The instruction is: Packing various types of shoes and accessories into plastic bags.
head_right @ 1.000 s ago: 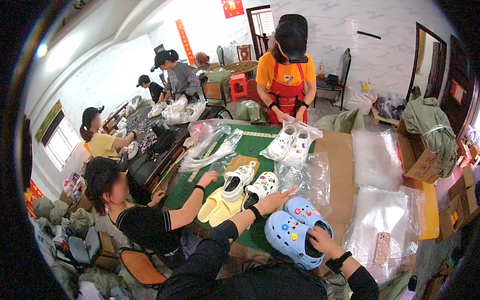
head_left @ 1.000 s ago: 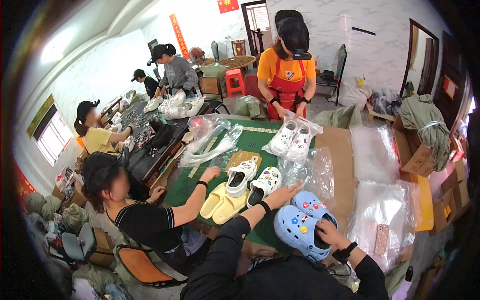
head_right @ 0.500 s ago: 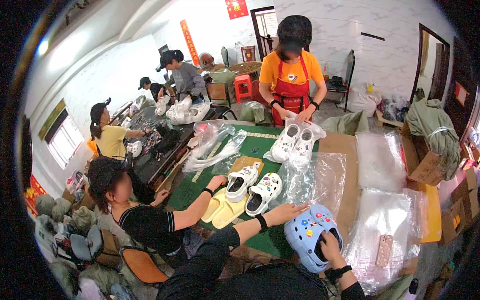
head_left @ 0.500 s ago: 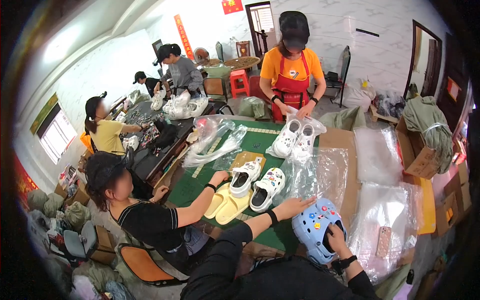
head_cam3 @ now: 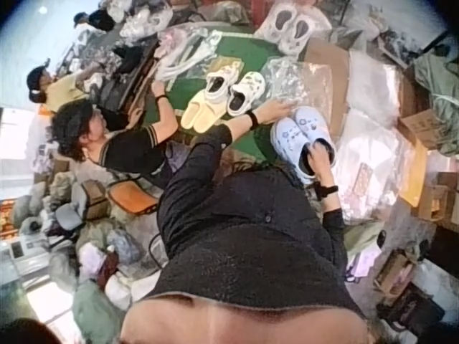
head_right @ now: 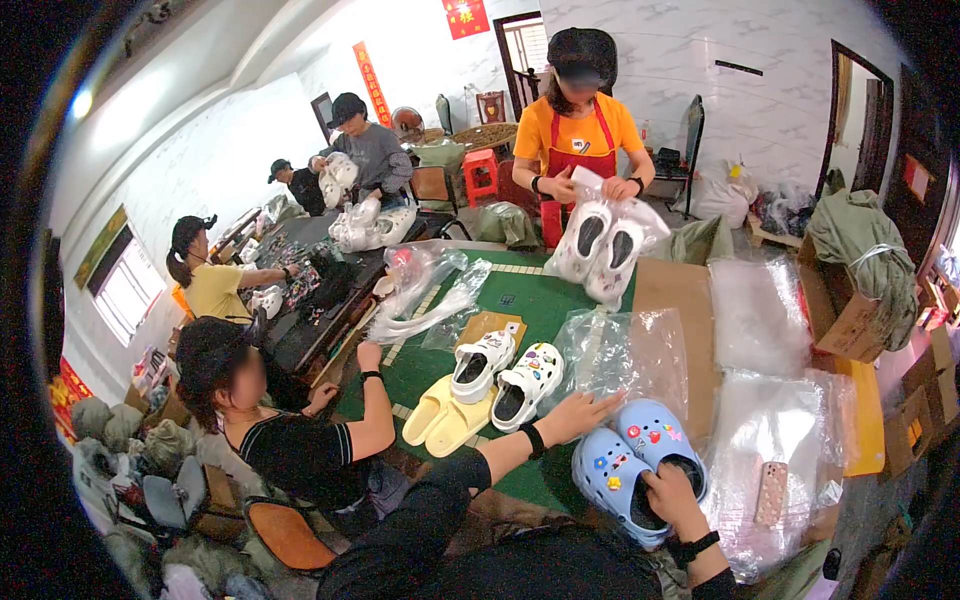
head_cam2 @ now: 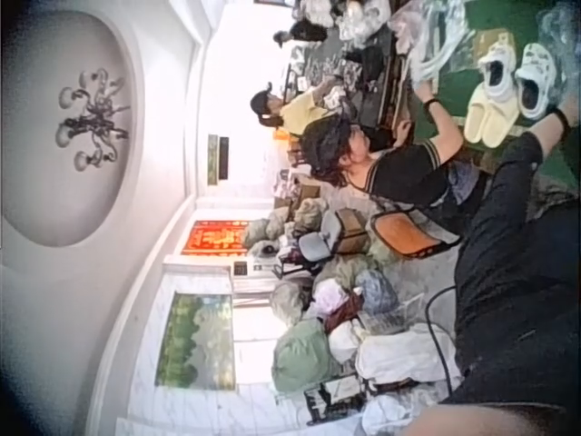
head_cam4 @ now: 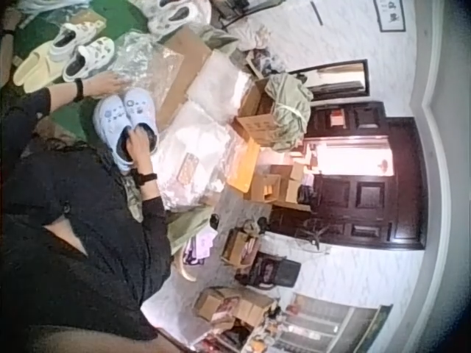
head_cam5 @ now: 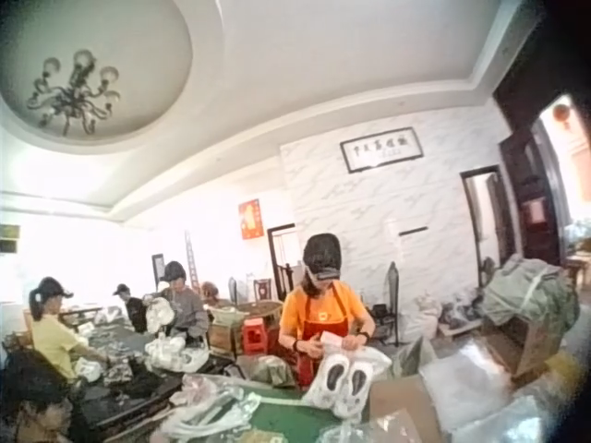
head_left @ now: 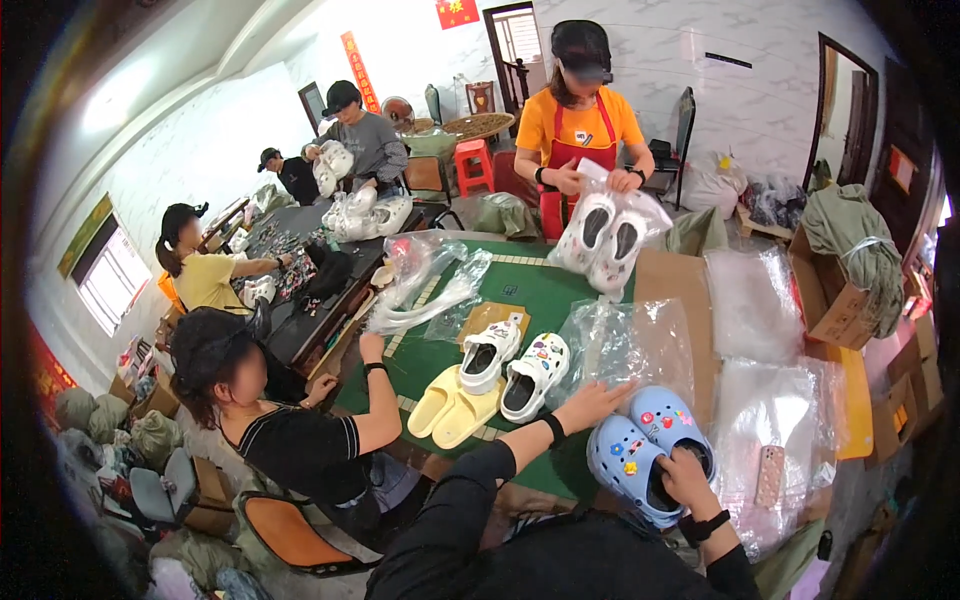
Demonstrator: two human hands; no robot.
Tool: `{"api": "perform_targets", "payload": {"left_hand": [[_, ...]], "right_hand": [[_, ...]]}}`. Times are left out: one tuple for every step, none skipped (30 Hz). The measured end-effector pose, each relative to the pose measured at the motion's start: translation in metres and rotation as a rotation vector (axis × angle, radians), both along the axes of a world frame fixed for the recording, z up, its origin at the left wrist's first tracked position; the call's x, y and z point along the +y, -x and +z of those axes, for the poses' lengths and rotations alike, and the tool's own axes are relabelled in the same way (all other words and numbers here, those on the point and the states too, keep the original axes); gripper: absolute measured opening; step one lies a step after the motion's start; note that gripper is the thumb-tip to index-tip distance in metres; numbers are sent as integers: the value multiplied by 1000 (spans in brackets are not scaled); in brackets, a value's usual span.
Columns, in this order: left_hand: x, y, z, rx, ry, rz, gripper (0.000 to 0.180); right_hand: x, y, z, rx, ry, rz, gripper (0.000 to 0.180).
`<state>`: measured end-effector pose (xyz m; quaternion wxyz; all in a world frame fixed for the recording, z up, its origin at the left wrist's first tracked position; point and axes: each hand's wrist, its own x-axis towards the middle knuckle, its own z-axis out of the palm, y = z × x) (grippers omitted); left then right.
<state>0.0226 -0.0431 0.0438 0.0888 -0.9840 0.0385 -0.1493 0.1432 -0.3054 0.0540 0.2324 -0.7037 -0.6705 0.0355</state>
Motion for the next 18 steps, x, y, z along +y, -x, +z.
{"api": "perform_targets", "payload": {"left_hand": [[-1,0,3,1,-1,0,57],[-2,0,7,30,-4,-31,57],[-2,0,9,56,-8,-59,56],[-2,2,10,54,-10,-54,56],[-1,3,10,114,-13,-77,58],[-1,4,10,175,-15,-105,60],[-2,5,10,172,-16,-102,60],[-4,8,10,138,-35,-133,56],[-5,10,12,105,-55,-166,53],[-8,13,14,104,-55,-165,53],[-11,17,16,99,-79,-186,53],[-12,19,18,94,-103,-209,54],[-14,21,18,97,-96,-214,54],[-15,22,18,150,-79,-206,55],[-17,22,17,206,-57,-203,57],[-17,22,12,221,-35,-227,57],[-16,22,7,259,-66,-182,58],[-17,23,1,299,-95,-140,60]], "right_hand": [[2,-2,0,-65,-13,58,29],[3,-2,1,-65,-15,59,29],[3,-2,2,-106,3,106,29],[4,-2,4,-147,20,156,30],[4,-2,4,-155,31,166,31],[4,-1,3,-159,30,168,31],[3,-1,3,-136,31,161,31],[1,0,2,-114,32,155,32],[1,1,1,-115,31,156,32],[0,2,0,-89,25,140,32],[-2,3,-2,-61,21,123,33],[-3,3,-6,-59,23,121,33],[-6,2,-12,-17,24,75,33],[-8,0,-19,26,28,28,32],[-8,-2,-25,77,50,-12,31],[-7,-3,-28,111,13,-16,30],[-7,-3,-37,123,-26,-58,30],[-3,-2,-34,136,-12,-44,30]]}}
